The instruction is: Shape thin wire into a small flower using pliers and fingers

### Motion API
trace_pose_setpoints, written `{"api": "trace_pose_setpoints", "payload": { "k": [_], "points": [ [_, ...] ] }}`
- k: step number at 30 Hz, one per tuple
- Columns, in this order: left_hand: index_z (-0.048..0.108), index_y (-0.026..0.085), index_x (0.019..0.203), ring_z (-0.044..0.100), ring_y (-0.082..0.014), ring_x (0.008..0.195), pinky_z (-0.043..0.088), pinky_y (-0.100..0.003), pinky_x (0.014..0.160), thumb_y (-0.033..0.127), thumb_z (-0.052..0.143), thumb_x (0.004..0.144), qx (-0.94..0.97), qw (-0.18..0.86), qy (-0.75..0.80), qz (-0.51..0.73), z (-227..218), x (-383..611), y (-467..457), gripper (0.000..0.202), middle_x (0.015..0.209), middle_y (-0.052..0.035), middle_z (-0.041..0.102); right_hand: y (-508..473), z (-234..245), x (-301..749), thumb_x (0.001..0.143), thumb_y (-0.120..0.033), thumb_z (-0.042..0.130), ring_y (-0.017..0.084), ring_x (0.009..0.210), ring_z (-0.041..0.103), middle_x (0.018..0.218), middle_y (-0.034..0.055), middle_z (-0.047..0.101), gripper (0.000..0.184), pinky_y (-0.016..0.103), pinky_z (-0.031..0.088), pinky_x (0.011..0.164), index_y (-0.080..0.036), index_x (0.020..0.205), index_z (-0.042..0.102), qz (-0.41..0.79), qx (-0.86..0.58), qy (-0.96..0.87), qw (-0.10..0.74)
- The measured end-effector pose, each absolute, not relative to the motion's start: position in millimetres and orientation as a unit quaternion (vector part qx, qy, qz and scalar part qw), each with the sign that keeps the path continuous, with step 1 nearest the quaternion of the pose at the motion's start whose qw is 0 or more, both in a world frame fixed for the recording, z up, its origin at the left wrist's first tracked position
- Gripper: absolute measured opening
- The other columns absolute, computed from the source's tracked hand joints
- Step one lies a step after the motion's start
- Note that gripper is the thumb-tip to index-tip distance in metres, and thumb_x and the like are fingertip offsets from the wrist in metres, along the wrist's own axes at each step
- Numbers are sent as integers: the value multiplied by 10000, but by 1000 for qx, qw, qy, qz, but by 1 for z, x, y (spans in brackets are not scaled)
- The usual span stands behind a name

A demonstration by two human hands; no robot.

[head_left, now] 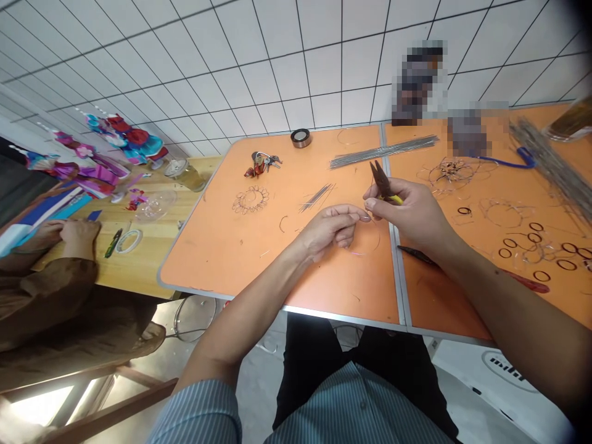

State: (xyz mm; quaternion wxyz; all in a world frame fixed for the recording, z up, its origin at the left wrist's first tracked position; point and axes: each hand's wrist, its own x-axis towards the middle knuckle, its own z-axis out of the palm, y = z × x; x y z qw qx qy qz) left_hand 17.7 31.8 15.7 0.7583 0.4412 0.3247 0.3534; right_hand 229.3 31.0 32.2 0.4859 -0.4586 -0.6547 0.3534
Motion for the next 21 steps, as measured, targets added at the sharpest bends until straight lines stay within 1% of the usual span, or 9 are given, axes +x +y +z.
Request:
{"api": "trace_pose_setpoints", "payload": {
  "k": [2,5,10,13,17,21],
  "points": [
    [821,167,949,335,-71,504,304,-238,524,313,859,930,437,759,331,350,18,18,31,152,567,75,444,32,31,229,925,-272,862,191,690,644,829,12,733,84,372,554,675,-258,917,780,393,-451,-633,492],
    [799,169,947,342,-70,509,287,-231,515,329,896,910,432,761,338,347,19,18,31,191,581,77,439,32,30,228,927,-299,890,189,685,634,815,14,722,125,375,564,668,-258,913,773,416,-441,-624,493],
    [776,174,944,338,-67,506,267,-218,508,369,914,914,440,754,340,350,19,19,31,241,588,80,425,32,29,228,979,-332,870,195,701,647,813,11,708,141,385,576,680,-264,943,751,374,-442,-649,493],
    [770,177,944,328,-60,489,251,-218,501,404,927,905,447,749,333,357,17,18,31,278,590,76,453,32,29,228,987,-306,849,194,713,643,825,14,709,119,386,568,686,-264,942,747,361,-448,-652,493],
    [761,183,946,352,-59,482,268,-221,499,445,953,893,451,748,329,358,15,16,33,330,599,71,490,30,34,227,945,-258,844,190,713,617,818,8,701,101,384,542,694,-257,905,750,372,-464,-633,495],
    [727,191,922,378,-63,493,278,-228,502,485,966,902,462,743,338,346,15,16,33,380,608,64,506,27,40,225,921,-251,832,193,744,609,812,2,697,83,382,530,722,-254,895,754,369,-458,-642,492]
  ]
}}
